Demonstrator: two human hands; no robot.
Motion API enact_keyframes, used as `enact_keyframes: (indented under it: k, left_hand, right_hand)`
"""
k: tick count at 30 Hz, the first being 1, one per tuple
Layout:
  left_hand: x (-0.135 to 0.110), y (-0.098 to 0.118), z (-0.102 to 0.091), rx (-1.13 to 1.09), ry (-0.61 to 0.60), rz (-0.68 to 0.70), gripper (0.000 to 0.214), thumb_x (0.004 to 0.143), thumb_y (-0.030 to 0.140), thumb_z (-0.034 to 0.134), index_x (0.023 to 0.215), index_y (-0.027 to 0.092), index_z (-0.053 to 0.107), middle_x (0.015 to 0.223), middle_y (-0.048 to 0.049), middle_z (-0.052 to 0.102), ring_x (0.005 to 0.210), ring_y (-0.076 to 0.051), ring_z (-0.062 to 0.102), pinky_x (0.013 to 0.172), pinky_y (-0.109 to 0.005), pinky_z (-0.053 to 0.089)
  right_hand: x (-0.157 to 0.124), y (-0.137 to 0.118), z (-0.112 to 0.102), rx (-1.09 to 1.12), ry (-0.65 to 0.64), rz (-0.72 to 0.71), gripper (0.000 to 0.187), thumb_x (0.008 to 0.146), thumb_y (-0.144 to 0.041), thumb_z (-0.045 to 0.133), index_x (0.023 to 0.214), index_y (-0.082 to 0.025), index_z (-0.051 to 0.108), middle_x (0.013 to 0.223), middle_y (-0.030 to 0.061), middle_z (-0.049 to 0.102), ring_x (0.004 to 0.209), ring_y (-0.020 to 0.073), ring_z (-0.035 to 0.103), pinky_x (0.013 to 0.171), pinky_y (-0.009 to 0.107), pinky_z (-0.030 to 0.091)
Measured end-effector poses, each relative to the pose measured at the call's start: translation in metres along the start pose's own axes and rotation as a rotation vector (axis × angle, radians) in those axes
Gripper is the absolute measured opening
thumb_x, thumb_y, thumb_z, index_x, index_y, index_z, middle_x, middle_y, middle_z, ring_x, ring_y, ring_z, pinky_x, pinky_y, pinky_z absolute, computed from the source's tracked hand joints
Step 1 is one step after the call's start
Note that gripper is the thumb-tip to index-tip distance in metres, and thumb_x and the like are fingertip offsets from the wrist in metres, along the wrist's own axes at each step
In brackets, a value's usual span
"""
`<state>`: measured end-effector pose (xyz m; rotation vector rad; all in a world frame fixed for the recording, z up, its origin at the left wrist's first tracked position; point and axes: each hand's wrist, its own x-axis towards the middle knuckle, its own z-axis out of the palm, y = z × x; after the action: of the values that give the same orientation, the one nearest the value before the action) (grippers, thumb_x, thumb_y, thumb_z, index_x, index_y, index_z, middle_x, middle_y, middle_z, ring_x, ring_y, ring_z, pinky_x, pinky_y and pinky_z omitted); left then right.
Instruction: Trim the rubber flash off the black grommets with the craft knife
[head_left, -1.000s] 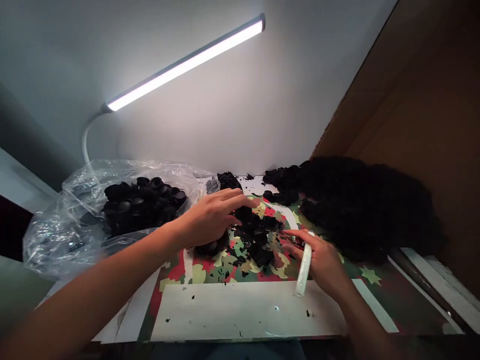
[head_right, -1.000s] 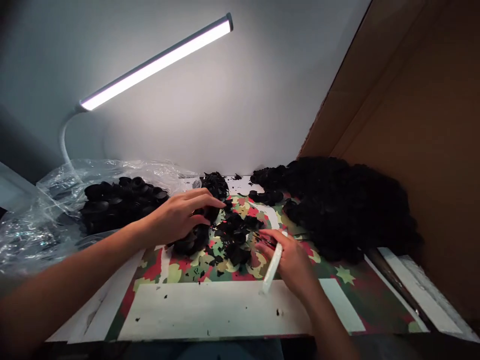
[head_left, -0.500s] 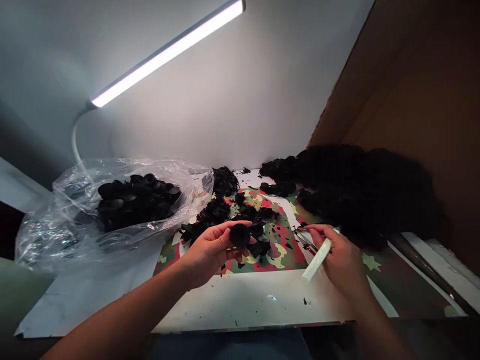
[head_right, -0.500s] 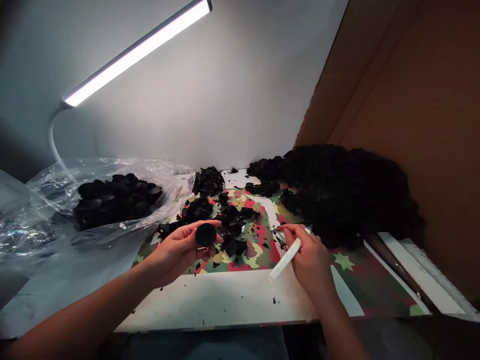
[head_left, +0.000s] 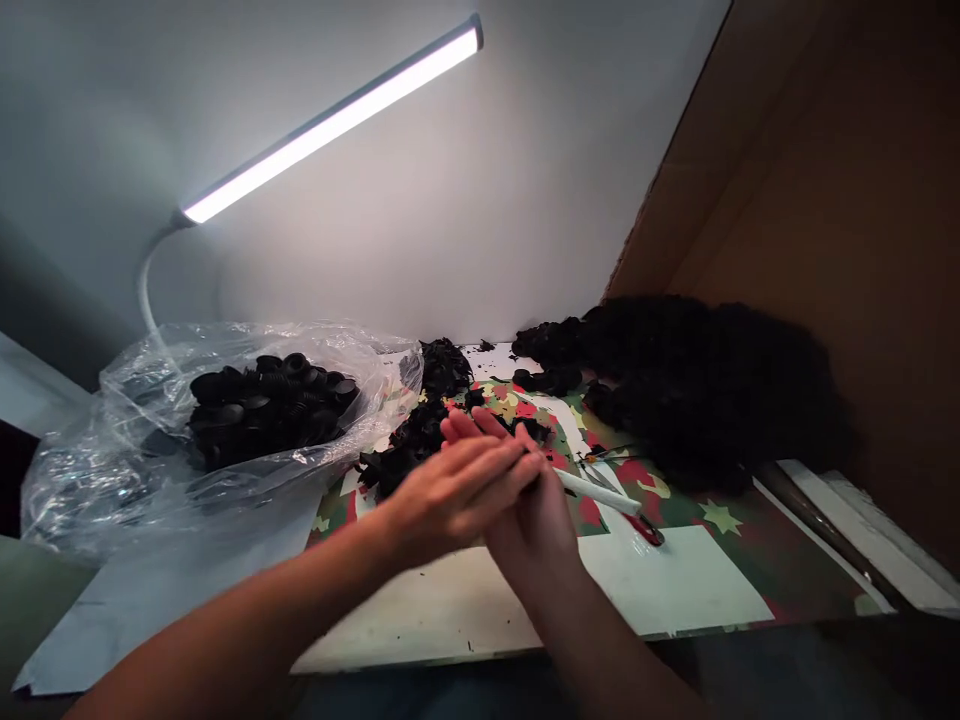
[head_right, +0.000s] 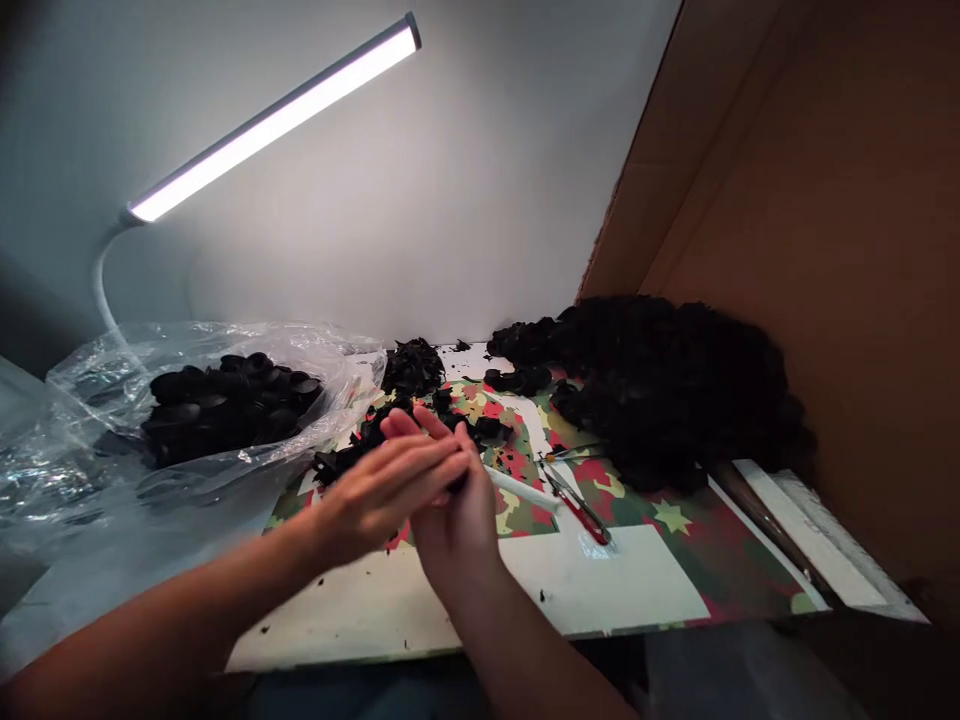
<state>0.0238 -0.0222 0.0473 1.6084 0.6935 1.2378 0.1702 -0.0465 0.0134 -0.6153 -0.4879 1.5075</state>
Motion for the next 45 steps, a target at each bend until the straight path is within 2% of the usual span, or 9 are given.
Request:
enact_keyframes:
  k: [1,4,5,8,12,18,27,32,45]
  left_hand:
    - [0.007,0.009,-0.006,0.060,0.019,0.104,0.021,0.075,0.024,0.085,0.095,0.028,0.082,0.104,-0.0069,0.075,0.105,-0.032,0.065,0.106,-0.047,0.044]
    - [0.018,0.020,-0.014,0.536,0.513,0.763,0.043,0.085,0.007,0.071,0.121,0.030,0.073,0.111,-0.0022,0.071,0.107,-0.023,0.061,0.100,-0.037,0.046]
    - [0.017,0.018,-0.012,0.587,0.430,0.872,0.045,0.087,0.004,0.067,0.123,0.031,0.071,0.110,-0.0005,0.071,0.105,-0.020,0.061,0.095,-0.033,0.049]
    - [0.006,-0.005,0.000,0.548,-0.178,0.631,0.045,0.095,0.009,0.058,0.136,0.027,0.064,0.126,-0.0085,0.069,0.119,-0.027,0.061,0.103,-0.040,0.048]
    - [0.001,-0.025,-0.002,0.268,0.168,0.143,0.030,0.095,0.019,0.062,0.121,0.027,0.073,0.120,-0.0067,0.070,0.112,-0.025,0.063,0.101,-0.039,0.048]
    - [0.004,-0.031,-0.013,-0.520,0.030,-0.415,0.038,0.084,0.039,0.081,0.114,0.017,0.075,0.109,-0.0121,0.074,0.093,-0.020,0.067,0.088,-0.030,0.052]
    - [-0.006,-0.047,-0.017,-0.678,0.080,-0.444,0.037,0.086,0.035,0.079,0.116,0.014,0.074,0.098,-0.0105,0.071,0.076,-0.013,0.060,0.071,-0.020,0.048]
    - [-0.004,-0.051,-0.017,-0.691,0.143,-0.439,0.038,0.083,0.039,0.082,0.112,0.014,0.075,0.100,-0.0098,0.069,0.078,-0.012,0.059,0.072,-0.020,0.048]
    - [-0.011,-0.060,-0.016,-0.280,0.104,-0.338,0.040,0.082,0.040,0.082,0.115,0.019,0.073,0.095,-0.0070,0.069,0.082,-0.018,0.065,0.072,-0.025,0.054]
  right_hand:
    - [0.002,-0.002,0.003,0.027,0.011,0.002,0.039,0.099,-0.052,0.045,0.105,-0.023,0.072,0.127,0.0095,0.071,0.126,0.0248,0.063,0.109,0.049,0.049]
    - [0.012,-0.014,0.011,0.155,0.165,-0.093,0.034,0.101,-0.044,0.043,0.100,-0.024,0.071,0.127,0.0056,0.072,0.129,0.0191,0.061,0.112,0.042,0.047]
    - [0.014,-0.016,0.014,0.190,0.215,-0.123,0.034,0.101,-0.041,0.041,0.097,-0.024,0.071,0.124,0.0049,0.073,0.127,0.0175,0.062,0.112,0.039,0.047]
    - [0.016,-0.013,0.023,0.158,0.044,0.026,0.035,0.100,-0.043,0.046,0.103,-0.020,0.071,0.126,0.0086,0.072,0.124,0.0213,0.064,0.113,0.041,0.045]
    - [0.013,-0.014,0.013,-0.303,-0.056,-0.143,0.035,0.096,-0.049,0.054,0.109,-0.021,0.072,0.126,0.0074,0.072,0.128,0.0237,0.060,0.113,0.042,0.042]
    - [0.016,-0.038,-0.019,-1.256,-0.081,-0.449,0.031,0.099,-0.044,0.053,0.096,-0.021,0.072,0.085,0.0047,0.074,0.069,0.0189,0.065,0.069,0.033,0.051]
    - [0.022,-0.057,-0.003,-1.337,-0.243,-0.637,0.044,0.107,-0.044,0.025,0.115,-0.025,0.064,0.075,0.0010,0.060,0.074,0.0183,0.058,0.069,0.030,0.044]
    - [0.026,-0.038,-0.001,-1.194,-0.211,-0.617,0.013,0.097,-0.034,0.052,0.092,-0.022,0.055,0.066,-0.0042,0.051,0.055,0.0121,0.046,0.052,0.024,0.037]
    - [0.024,-0.015,-0.002,-1.253,-0.391,-0.469,0.017,0.092,-0.025,0.054,0.077,-0.022,0.046,0.061,-0.0051,0.053,0.048,0.0090,0.042,0.047,0.022,0.032]
